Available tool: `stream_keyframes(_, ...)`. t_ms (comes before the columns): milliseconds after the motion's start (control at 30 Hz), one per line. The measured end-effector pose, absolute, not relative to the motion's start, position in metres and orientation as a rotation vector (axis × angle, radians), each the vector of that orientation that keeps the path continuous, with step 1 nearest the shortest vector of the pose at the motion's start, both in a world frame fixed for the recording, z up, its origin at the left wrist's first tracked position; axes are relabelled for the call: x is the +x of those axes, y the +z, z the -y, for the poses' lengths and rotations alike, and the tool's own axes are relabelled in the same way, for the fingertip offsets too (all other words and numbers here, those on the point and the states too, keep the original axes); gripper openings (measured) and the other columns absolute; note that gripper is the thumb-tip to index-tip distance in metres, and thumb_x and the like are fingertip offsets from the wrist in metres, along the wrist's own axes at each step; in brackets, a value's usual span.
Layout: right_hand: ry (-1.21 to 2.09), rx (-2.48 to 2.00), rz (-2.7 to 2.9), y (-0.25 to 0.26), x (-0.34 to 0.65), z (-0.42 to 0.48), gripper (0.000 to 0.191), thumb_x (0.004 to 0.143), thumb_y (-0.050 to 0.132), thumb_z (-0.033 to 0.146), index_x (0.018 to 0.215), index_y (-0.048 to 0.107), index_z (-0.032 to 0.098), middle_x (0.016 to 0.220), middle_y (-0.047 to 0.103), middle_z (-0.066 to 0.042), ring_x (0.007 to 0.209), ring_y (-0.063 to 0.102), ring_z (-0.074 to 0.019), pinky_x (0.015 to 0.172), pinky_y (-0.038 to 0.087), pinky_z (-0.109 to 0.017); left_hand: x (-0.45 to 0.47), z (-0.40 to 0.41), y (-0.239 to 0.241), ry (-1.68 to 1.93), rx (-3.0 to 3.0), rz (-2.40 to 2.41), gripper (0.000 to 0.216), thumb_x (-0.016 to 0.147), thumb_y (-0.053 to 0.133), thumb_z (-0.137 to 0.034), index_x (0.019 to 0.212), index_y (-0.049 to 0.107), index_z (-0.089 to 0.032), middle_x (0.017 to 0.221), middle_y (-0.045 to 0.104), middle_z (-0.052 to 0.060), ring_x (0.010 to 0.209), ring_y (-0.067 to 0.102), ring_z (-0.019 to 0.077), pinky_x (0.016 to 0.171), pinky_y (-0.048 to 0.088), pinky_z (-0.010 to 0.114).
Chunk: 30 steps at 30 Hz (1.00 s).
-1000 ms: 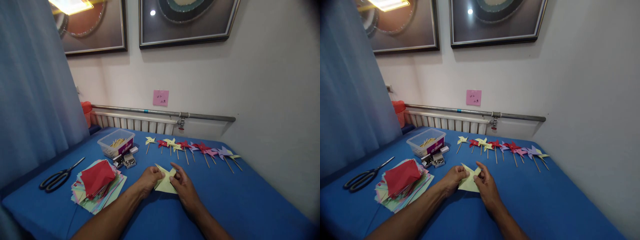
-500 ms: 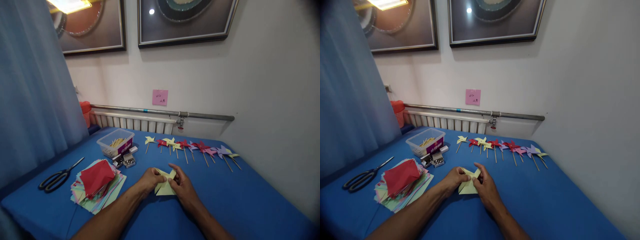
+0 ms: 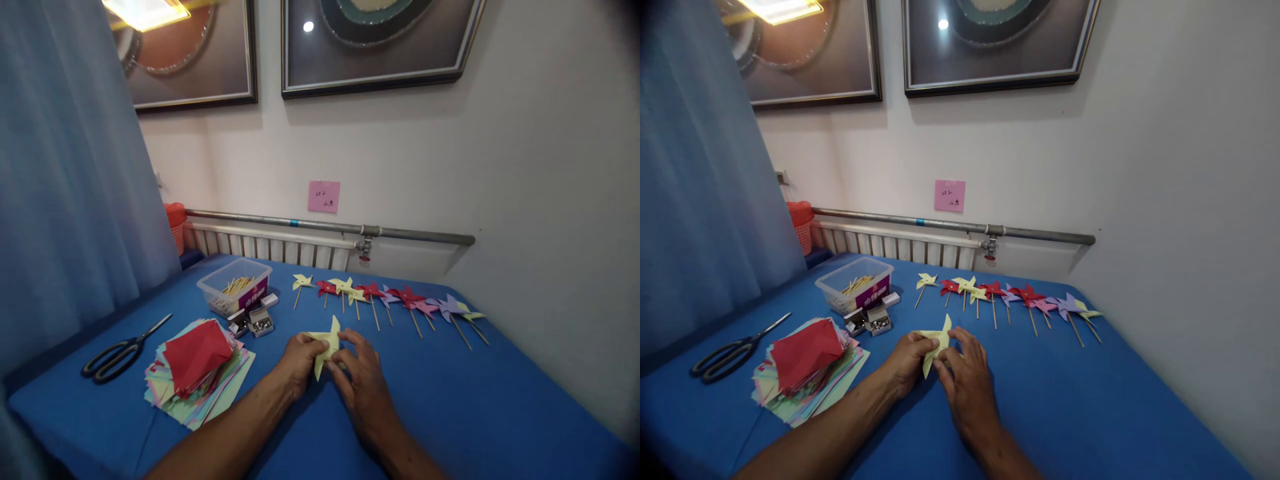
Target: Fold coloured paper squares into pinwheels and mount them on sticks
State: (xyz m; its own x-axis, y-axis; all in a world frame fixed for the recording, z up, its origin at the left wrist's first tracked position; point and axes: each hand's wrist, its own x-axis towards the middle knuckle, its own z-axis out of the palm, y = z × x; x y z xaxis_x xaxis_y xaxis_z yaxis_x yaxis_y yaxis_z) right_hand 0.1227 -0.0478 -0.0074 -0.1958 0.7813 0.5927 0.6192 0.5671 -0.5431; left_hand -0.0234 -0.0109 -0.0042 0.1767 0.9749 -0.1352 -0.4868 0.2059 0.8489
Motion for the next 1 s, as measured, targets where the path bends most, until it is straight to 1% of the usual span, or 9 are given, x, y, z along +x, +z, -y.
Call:
stream_keyframes(100, 0.473, -1.22, 1.689, -0.008, 0.126, 0.042, 0.024, 0.091, 0.061, 0.045, 0.082, 0.074, 0.027, 0.14, 0.055, -0.01, 0.131, 0.05, -0.0332, 0.108, 0.04, -0.052, -0.022, 0.012, -0.003, 1.166, 0.803, -0.828, 0.038, 0.054, 0.086, -0.032, 0.079, 0.068, -0.008, 0.066, 0.068, 0.005, 0.05, 0.055, 0.0106, 0.054, 0.04, 0.025)
stream_keyframes(200, 0.666, -1.217, 1.512, -0.009, 0.13, 0.035, 0.033, 0.083, 0.067, 0.056, 0.073, 0.072, 0.024, 0.132, 0.06, -0.012, 0.126, 0.055, -0.0339, 0.105, 0.043, -0.047, -0.022, 0.014, -0.001, 1.15, 0.806, -0.867, 0.041, 0.052, 0.087, -0.031, 0.082, 0.068, -0.01, 0.068, 0.069, 0.004, 0.05, 0.055, 0.0109, 0.055, 0.04, 0.026)
stream_keyframes(333, 0.895, -1.136, 1.444, -0.011, 0.131, 0.03, 0.042, 0.077, 0.071, 0.063, 0.07, 0.067, 0.022, 0.101, 0.073, -0.01, 0.098, 0.066, -0.0301, 0.09, 0.049, -0.041, -0.023, 0.017, 0.001, 1.118, 0.843, -0.809, 0.039, 0.053, 0.087, -0.031, 0.08, 0.069, -0.009, 0.073, 0.07, 0.007, 0.055, 0.057, 0.0118, 0.059, 0.041, 0.027)
stream_keyframes(433, 0.917, -1.151, 1.405, -0.014, 0.129, 0.029, 0.044, 0.075, 0.073, 0.064, 0.068, 0.061, 0.022, 0.074, 0.069, -0.004, 0.075, 0.062, -0.0234, 0.074, 0.049, -0.034, -0.023, 0.018, 0.001, 1.103, 0.854, -0.773, 0.036, 0.054, 0.087, -0.03, 0.078, 0.07, -0.008, 0.069, 0.069, 0.007, 0.055, 0.055, 0.0114, 0.059, 0.041, 0.027)
stream_keyframes(500, 0.9, -1.168, 1.355, -0.017, 0.128, 0.027, 0.044, 0.07, 0.077, 0.062, 0.066, 0.058, 0.023, 0.066, 0.064, -0.001, 0.067, 0.058, -0.0205, 0.067, 0.046, -0.032, -0.023, 0.017, 0.0, 1.09, 0.855, -0.762, 0.035, 0.055, 0.088, -0.03, 0.077, 0.071, -0.008, 0.068, 0.068, 0.006, 0.055, 0.055, 0.0114, 0.059, 0.041, 0.027)
stream_keyframes(600, 1.01, -1.132, 1.241, -0.02, 0.128, 0.023, 0.046, 0.063, 0.084, 0.059, 0.076, 0.058, 0.023, 0.067, 0.065, 0.0, 0.066, 0.061, -0.0208, 0.064, 0.047, -0.031, -0.024, 0.017, 0.0, 1.069, 0.856, -0.74, 0.037, 0.055, 0.089, -0.03, 0.079, 0.074, -0.007, 0.072, 0.069, 0.008, 0.059, 0.056, 0.0118, 0.061, 0.042, 0.026)
stream_keyframes(700, 1.182, -1.057, 1.233, -0.018, 0.13, 0.021, 0.055, 0.061, 0.087, 0.057, 0.095, 0.063, 0.021, 0.074, 0.071, -0.002, 0.073, 0.068, -0.0244, 0.07, 0.051, -0.035, -0.027, 0.017, 0.0, 1.04, 0.859, -0.724, 0.039, 0.054, 0.09, -0.029, 0.082, 0.075, -0.006, 0.073, 0.069, 0.008, 0.059, 0.056, 0.0118, 0.062, 0.042, 0.026)
stream_keyframes(833, 1.314, -0.99, 1.331, -0.013, 0.136, 0.021, 0.049, 0.061, 0.088, 0.056, 0.085, 0.069, 0.018, 0.083, 0.075, -0.007, 0.079, 0.07, -0.0253, 0.079, 0.053, -0.038, -0.029, 0.015, -0.004, 1.016, 0.882, -0.736, 0.035, 0.051, 0.09, -0.028, 0.075, 0.073, -0.009, 0.066, 0.067, 0.006, 0.055, 0.055, 0.012, 0.061, 0.041, 0.028)
stream_keyframes(1000, 1.407, -0.952, 1.263, -0.018, 0.139, 0.02, 0.051, 0.061, 0.09, 0.048, 0.099, 0.075, 0.018, 0.093, 0.078, -0.009, 0.082, 0.072, -0.0265, 0.081, 0.055, -0.04, -0.027, 0.014, -0.007, 0.991, 0.983, -0.791, 0.029, 0.058, 0.083, -0.029, 0.075, 0.073, -0.008, 0.065, 0.067, 0.007, 0.054, 0.054, 0.0124, 0.06, 0.04, 0.028)
